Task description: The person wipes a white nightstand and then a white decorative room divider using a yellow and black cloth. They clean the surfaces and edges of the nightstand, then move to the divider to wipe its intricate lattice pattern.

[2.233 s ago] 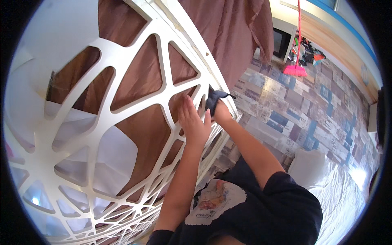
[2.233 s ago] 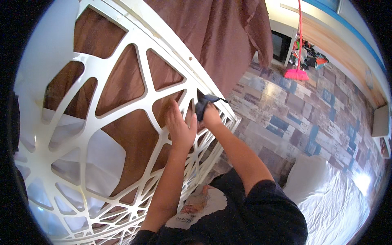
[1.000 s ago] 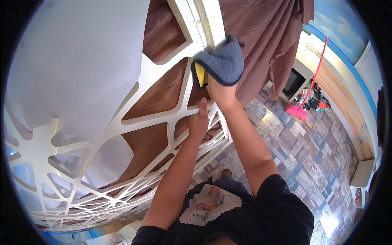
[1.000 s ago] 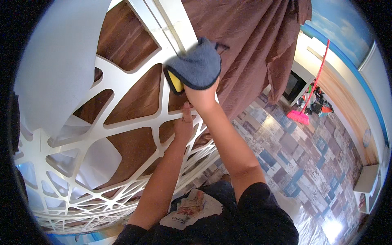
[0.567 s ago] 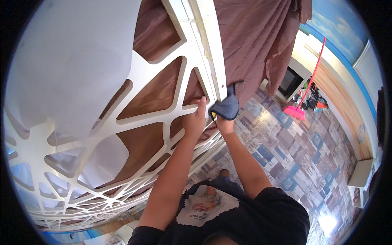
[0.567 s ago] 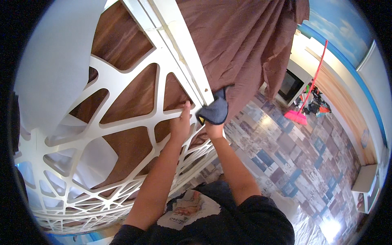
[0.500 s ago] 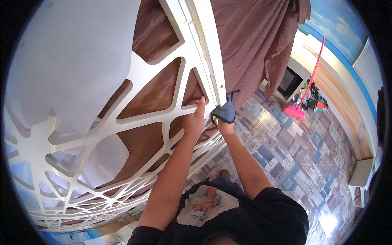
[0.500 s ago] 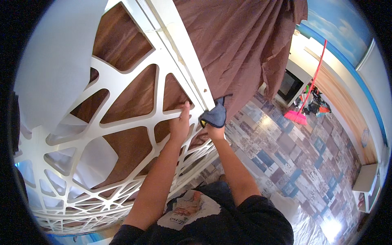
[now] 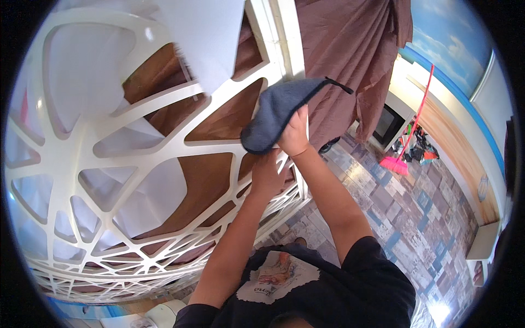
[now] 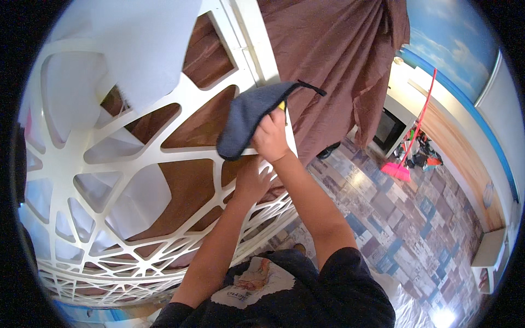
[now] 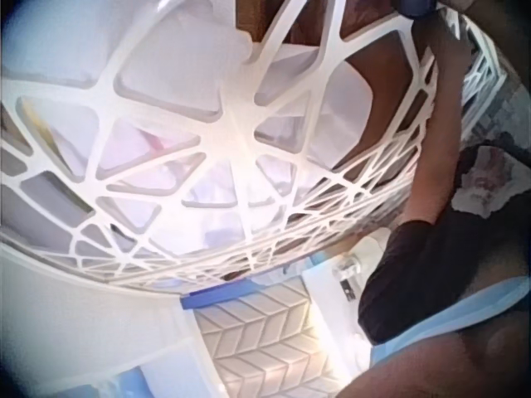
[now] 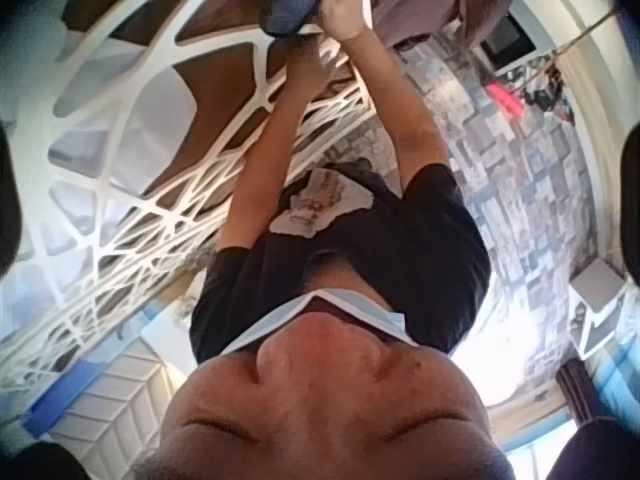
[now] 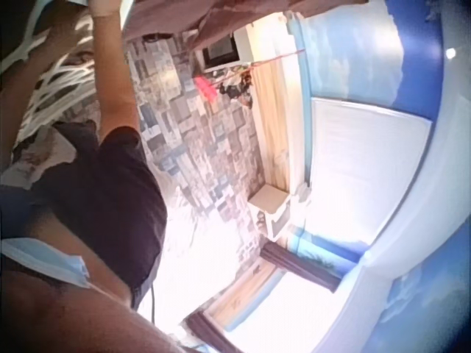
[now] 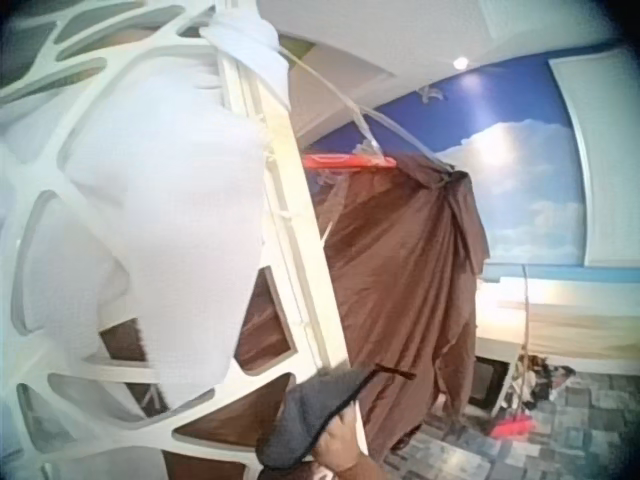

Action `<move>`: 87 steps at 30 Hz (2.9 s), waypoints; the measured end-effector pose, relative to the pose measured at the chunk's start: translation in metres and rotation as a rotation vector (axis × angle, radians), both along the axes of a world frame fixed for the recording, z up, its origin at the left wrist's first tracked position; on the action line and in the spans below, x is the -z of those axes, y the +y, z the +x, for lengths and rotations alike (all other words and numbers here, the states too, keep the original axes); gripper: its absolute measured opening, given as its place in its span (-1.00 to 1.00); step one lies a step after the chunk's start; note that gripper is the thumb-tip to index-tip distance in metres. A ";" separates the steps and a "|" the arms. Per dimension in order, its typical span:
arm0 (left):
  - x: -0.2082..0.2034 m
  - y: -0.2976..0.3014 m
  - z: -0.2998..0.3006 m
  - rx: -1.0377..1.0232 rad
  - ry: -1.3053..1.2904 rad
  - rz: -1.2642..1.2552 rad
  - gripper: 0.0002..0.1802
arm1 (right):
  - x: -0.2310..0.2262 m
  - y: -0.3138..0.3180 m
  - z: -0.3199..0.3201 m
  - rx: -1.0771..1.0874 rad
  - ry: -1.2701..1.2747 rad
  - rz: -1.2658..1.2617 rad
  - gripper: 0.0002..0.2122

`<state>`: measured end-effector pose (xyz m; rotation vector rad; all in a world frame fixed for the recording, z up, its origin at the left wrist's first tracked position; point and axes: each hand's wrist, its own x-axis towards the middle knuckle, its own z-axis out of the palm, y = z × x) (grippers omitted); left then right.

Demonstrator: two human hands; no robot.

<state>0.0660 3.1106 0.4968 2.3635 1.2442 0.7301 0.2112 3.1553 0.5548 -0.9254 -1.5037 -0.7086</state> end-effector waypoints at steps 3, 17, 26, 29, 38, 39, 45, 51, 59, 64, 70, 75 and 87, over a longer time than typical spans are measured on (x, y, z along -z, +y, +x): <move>0.005 -0.013 -0.010 -0.048 0.197 0.216 -0.21 | 0.009 -0.004 -0.003 -0.195 0.224 -0.179 -0.66; 0.031 -0.009 -0.012 0.051 0.262 0.279 -0.29 | 0.032 -0.060 -0.072 -0.378 0.679 -0.565 -0.53; 0.029 -0.009 -0.023 0.064 0.485 0.207 -0.23 | 0.087 -0.049 -0.050 -0.316 0.517 -0.516 -0.60; 0.020 -0.020 -0.027 0.110 0.348 0.231 -0.28 | 0.101 -0.068 -0.023 -0.344 0.549 -0.490 -0.49; 0.052 -0.062 -0.079 0.184 0.004 0.165 -0.51 | 0.152 -0.128 -0.006 -0.149 0.496 -0.545 -0.69; 0.057 -0.064 -0.080 0.131 0.011 0.164 -0.50 | 0.160 -0.128 -0.008 -0.132 0.474 -0.576 -0.69; 0.062 -0.073 -0.068 -0.012 -0.019 0.186 -0.44 | 0.203 -0.061 -0.036 -0.166 0.197 -0.780 -0.63; 0.085 -0.092 -0.090 -0.254 0.021 0.036 -0.13 | 0.211 -0.077 -0.055 -0.241 0.447 -0.839 -0.77; 0.081 -0.093 -0.107 -0.123 0.028 0.031 -0.23 | 0.216 -0.095 -0.100 -0.204 0.103 -0.717 -0.64; 0.087 -0.112 -0.131 -0.122 -0.116 0.011 -0.37 | 0.244 -0.113 -0.133 -0.379 0.269 -0.874 -0.61; 0.084 -0.150 -0.183 -0.314 -0.206 -0.125 -0.53 | 0.208 -0.157 -0.163 -0.495 0.077 -0.922 -0.63; 0.123 -0.171 -0.231 -0.656 -0.455 -0.317 -0.59 | 0.177 -0.159 -0.231 -0.638 -0.075 -0.855 -0.79; 0.122 -0.215 -0.295 -0.761 -0.783 -0.308 -0.19 | 0.187 -0.182 -0.302 -0.558 0.168 -1.247 -0.75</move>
